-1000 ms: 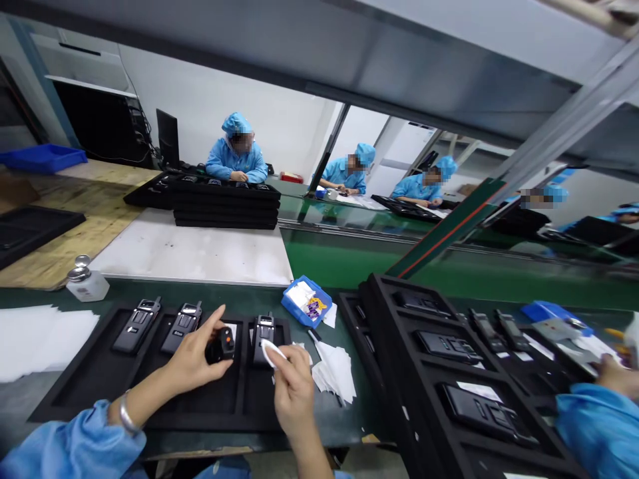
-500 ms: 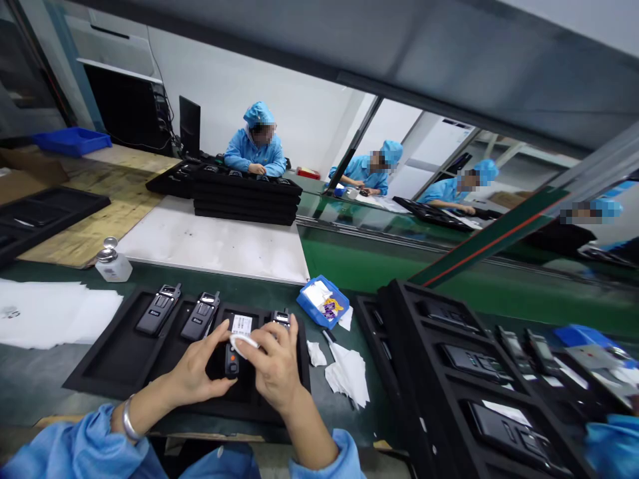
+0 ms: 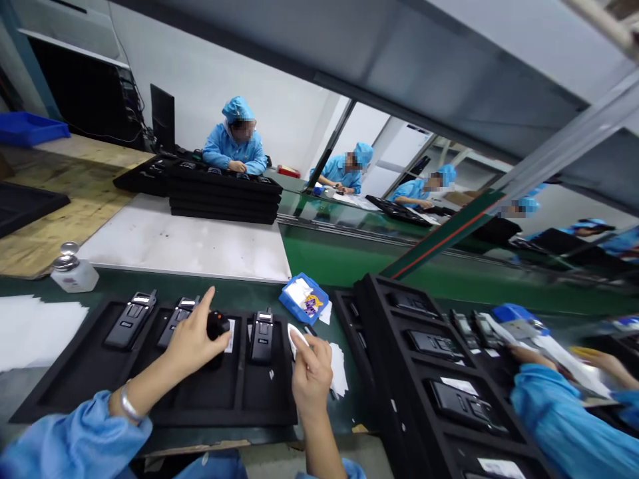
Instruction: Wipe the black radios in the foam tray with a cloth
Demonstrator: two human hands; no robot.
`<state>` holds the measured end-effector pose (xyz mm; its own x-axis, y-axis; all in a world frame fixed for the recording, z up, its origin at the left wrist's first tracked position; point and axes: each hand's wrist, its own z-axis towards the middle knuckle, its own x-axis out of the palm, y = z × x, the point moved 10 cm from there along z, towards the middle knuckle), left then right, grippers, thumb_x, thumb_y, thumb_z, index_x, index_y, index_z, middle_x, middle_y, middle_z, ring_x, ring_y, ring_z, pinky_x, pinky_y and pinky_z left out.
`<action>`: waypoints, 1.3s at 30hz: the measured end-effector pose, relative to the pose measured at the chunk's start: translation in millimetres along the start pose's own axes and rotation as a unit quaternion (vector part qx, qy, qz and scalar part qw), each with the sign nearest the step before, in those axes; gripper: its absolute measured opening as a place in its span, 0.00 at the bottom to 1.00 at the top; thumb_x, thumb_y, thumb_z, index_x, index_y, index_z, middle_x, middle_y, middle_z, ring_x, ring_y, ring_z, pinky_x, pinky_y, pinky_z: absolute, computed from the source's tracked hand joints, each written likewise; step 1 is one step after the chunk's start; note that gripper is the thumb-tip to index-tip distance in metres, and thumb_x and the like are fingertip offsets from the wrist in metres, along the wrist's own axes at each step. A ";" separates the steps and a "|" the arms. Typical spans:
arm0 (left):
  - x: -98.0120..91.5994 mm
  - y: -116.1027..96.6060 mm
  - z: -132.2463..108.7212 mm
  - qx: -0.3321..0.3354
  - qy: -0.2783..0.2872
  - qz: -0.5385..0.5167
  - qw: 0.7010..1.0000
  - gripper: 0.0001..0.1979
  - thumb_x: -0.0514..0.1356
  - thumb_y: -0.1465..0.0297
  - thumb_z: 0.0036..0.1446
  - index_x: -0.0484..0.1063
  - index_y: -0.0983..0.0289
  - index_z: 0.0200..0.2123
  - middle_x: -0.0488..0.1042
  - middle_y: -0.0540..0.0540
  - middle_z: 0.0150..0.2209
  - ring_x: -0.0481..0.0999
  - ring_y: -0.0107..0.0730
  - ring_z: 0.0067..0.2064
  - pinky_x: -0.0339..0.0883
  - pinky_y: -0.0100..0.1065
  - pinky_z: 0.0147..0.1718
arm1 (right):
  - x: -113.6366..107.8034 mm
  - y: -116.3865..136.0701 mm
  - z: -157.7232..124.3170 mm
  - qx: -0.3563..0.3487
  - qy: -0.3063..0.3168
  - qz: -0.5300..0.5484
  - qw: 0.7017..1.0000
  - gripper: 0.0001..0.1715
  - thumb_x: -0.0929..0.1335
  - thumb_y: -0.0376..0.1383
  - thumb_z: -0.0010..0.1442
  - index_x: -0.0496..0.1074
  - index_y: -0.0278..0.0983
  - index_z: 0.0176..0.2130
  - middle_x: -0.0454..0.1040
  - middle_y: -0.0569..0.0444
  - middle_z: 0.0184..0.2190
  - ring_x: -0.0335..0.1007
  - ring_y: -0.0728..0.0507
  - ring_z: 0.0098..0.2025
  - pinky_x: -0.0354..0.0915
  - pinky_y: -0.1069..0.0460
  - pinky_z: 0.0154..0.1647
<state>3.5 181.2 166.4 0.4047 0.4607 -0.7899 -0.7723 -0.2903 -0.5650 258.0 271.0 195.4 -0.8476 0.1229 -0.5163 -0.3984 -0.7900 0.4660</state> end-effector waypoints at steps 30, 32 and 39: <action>59.3 -102.3 -38.0 0.260 0.107 -0.221 0.934 0.55 0.65 0.72 0.49 0.32 0.56 0.70 0.70 0.59 0.56 0.74 0.42 0.55 0.70 0.43 0.53 | -15.7 29.1 -2.0 -0.090 0.115 0.109 0.983 0.29 0.61 0.23 0.63 0.71 0.48 0.56 0.71 0.54 0.40 0.66 0.43 0.44 0.58 0.37 0.57; 57.0 -97.0 -44.5 0.266 0.090 -0.229 0.932 0.54 0.64 0.72 0.49 0.31 0.58 0.71 0.71 0.60 0.55 0.74 0.43 0.54 0.71 0.43 0.51 | -2.4 44.2 1.6 -0.130 0.161 0.097 0.973 0.28 0.60 0.24 0.63 0.71 0.48 0.55 0.72 0.54 0.41 0.64 0.43 0.45 0.55 0.35 0.58; 47.5 -96.7 -54.3 0.298 0.044 -0.230 0.926 0.51 0.64 0.73 0.51 0.36 0.62 0.71 0.70 0.63 0.56 0.74 0.44 0.55 0.71 0.44 0.53 | 0.3 44.9 10.3 -0.164 0.167 0.008 0.972 0.25 0.60 0.24 0.64 0.74 0.47 0.51 0.73 0.55 0.38 0.62 0.42 0.44 0.47 0.31 0.61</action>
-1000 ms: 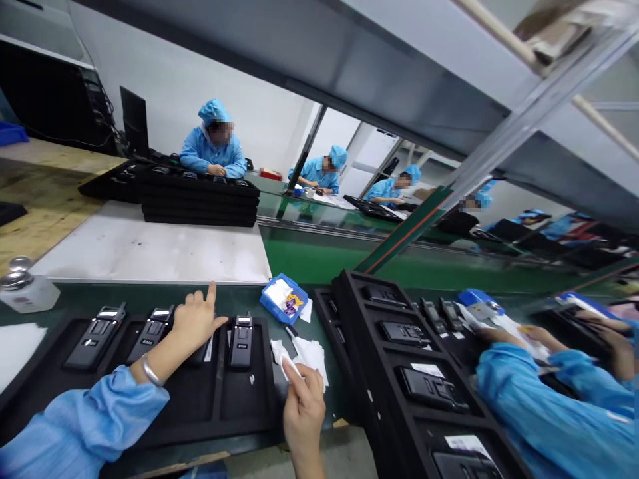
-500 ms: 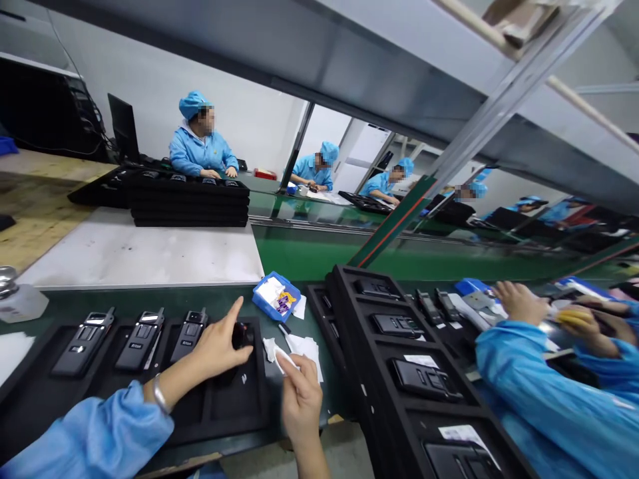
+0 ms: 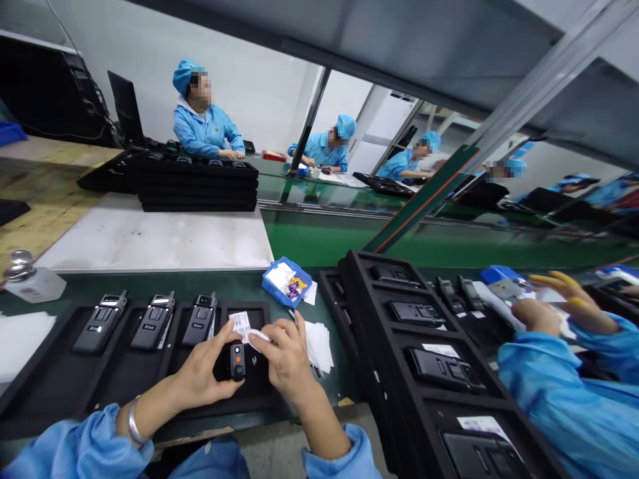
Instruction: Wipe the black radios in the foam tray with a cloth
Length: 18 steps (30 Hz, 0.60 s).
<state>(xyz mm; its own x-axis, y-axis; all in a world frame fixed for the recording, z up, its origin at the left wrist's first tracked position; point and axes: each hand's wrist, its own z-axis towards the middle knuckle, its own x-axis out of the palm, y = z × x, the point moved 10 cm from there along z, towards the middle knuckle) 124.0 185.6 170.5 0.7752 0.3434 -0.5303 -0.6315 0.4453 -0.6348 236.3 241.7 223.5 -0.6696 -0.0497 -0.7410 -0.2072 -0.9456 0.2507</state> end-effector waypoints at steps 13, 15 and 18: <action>3.9 18.0 24.3 -0.133 0.013 0.085 0.987 0.50 0.63 0.67 0.52 0.34 0.60 0.70 0.68 0.63 0.58 0.73 0.48 0.56 0.71 0.43 0.51 | -7.4 -51.5 -38.0 0.119 -0.082 -0.009 0.989 0.25 0.60 0.26 0.64 0.73 0.47 0.53 0.73 0.53 0.40 0.68 0.42 0.43 0.53 0.34 0.58; 7.4 39.7 41.2 -0.240 0.035 0.154 0.958 0.51 0.63 0.64 0.52 0.35 0.63 0.70 0.71 0.66 0.54 0.76 0.53 0.51 0.71 0.47 0.48 | -9.5 -61.5 -59.7 0.159 -0.112 0.017 0.981 0.23 0.61 0.29 0.65 0.73 0.45 0.55 0.72 0.51 0.40 0.69 0.42 0.43 0.61 0.39 0.52; 14.0 71.2 66.3 -0.345 0.085 0.239 0.904 0.51 0.63 0.59 0.53 0.38 0.70 0.70 0.75 0.67 0.45 0.78 0.55 0.44 0.71 0.47 0.42 | -4.3 -62.2 -85.3 0.188 -0.119 0.047 0.974 0.20 0.62 0.31 0.66 0.74 0.43 0.54 0.72 0.49 0.40 0.70 0.41 0.42 0.68 0.46 0.41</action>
<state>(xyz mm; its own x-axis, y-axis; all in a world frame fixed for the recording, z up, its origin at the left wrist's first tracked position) 91.1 276.9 155.2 0.4338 0.2025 -0.8780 -0.8002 -0.3613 -0.4787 312.9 273.3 158.0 -0.8353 -0.0124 -0.5496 -0.3534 -0.7537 0.5541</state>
